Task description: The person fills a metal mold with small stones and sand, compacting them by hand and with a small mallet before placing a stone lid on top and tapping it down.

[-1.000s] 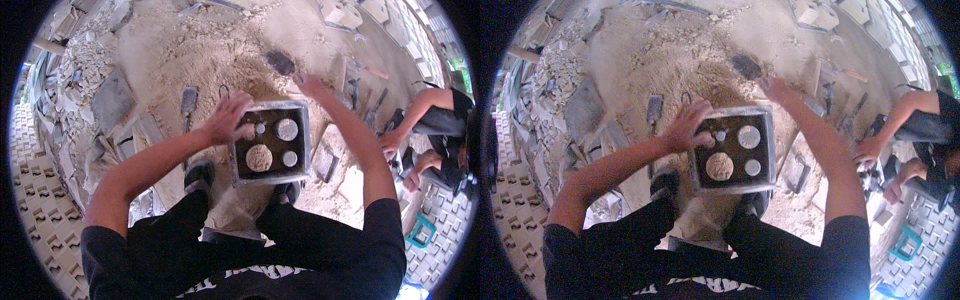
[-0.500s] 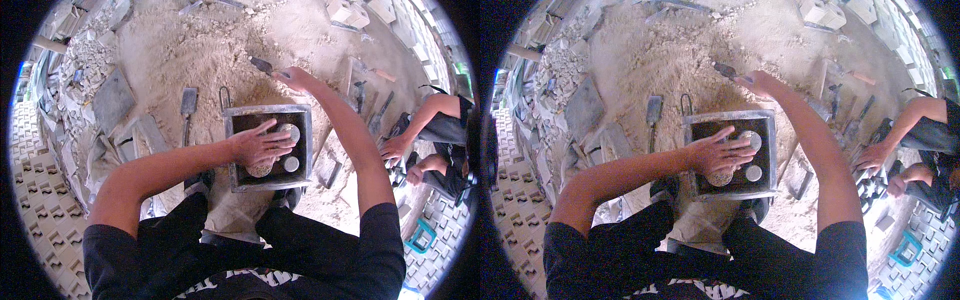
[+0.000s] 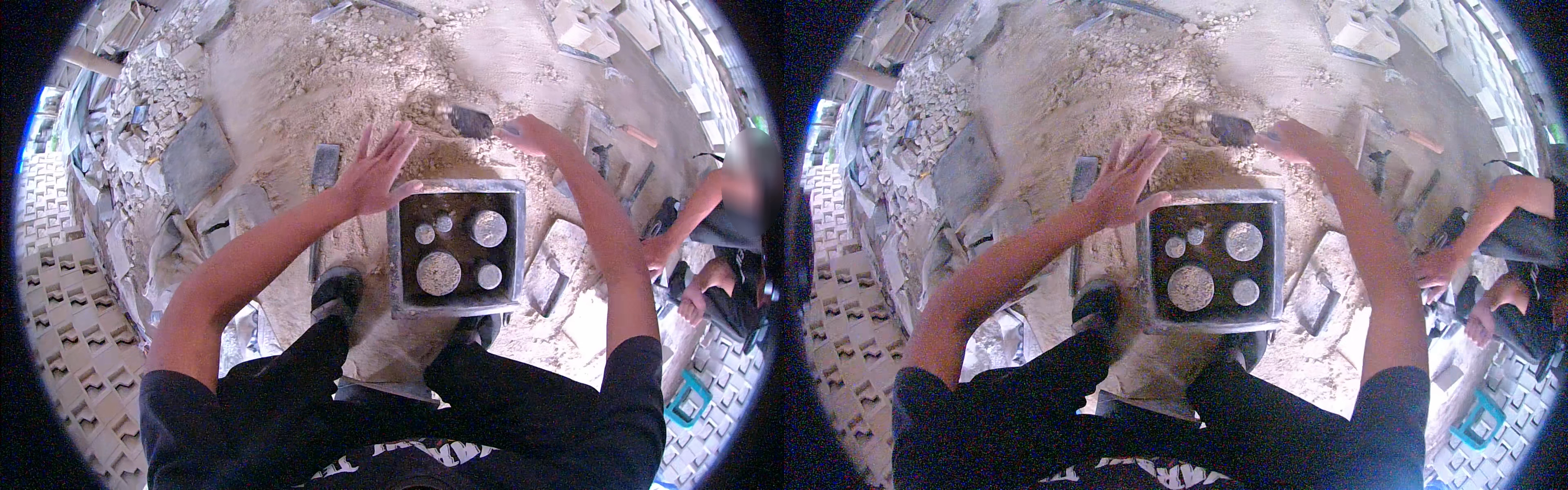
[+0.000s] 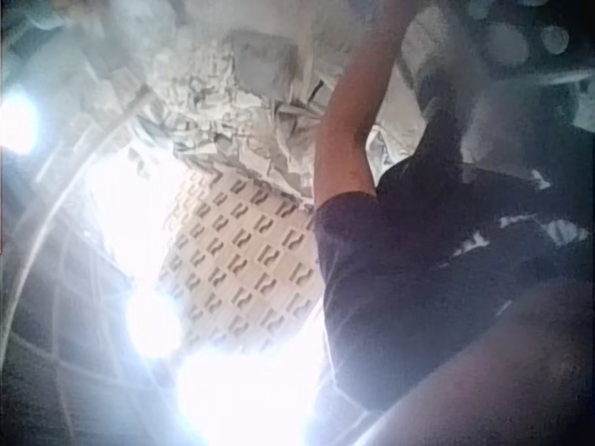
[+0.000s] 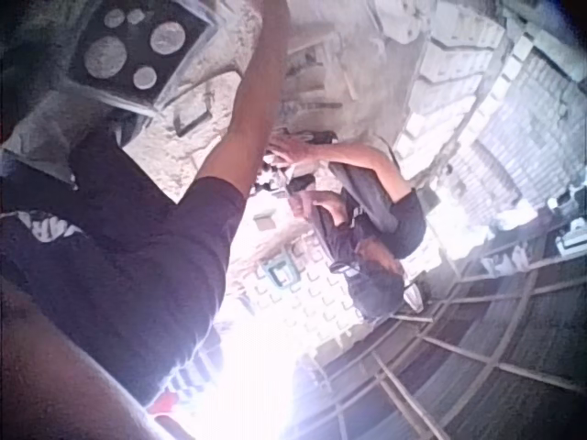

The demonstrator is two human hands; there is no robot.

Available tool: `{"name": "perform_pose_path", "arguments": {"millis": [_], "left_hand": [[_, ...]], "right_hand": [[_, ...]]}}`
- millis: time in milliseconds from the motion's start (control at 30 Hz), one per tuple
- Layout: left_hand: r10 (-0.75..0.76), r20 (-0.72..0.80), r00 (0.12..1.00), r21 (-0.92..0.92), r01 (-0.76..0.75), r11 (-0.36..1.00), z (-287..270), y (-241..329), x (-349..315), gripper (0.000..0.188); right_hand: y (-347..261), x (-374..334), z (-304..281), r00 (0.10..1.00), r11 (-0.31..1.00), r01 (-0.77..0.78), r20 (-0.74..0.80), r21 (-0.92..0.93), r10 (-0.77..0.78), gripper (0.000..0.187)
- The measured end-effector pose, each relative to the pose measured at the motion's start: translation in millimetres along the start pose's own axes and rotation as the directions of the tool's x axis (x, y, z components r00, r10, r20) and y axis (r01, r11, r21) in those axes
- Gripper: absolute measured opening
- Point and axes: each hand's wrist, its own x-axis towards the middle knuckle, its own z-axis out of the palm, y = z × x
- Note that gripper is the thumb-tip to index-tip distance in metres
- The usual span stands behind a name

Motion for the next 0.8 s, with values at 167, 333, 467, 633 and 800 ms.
{"name": "perform_pose_path", "arguments": {"millis": [167, 333, 467, 633, 800], "left_hand": [[-0.086, 0.014, 0.996, -0.008, 0.086, 0.996, 10.8, -25.9, 7.8, 0.076], [-0.023, -0.043, 0.999, 0.024, 0.024, 0.999, 16.8, -27.3, 15.7, 0.071], [-0.046, -0.066, 0.997, 0.032, 0.048, 0.998, 12.2, -22.7, 8.3, 0.07], [-0.088, -0.19, 0.978, -0.026, 0.084, 0.996, 11.0, -16.7, 7.9, 0.07], [-0.096, -0.484, 0.87, -0.269, -0.044, 0.962, -10.4, -10.2, 70.2, 0.065]], "right_hand": [[-34.5, 16.2, 20.2, 0.989, 0.996, 0.083, 0.126, -0.036, -0.078, 0.064], [-61.1, 65.3, 63.2, 0.959, 0.959, 0.283, -0.016, 0.0, -0.283, 0.068], [-68.3, 45.3, 51.8, 0.983, 0.982, 0.183, -0.026, 0.048, -0.182, 0.069], [-62.3, -16.7, 9.0, 0.994, 0.975, 0.086, -0.09, 0.204, -0.068, 0.061], [-43.5, -79.5, -3.3, 0.959, 0.987, 0.053, -0.282, 0.152, -0.008, 0.062]]}}
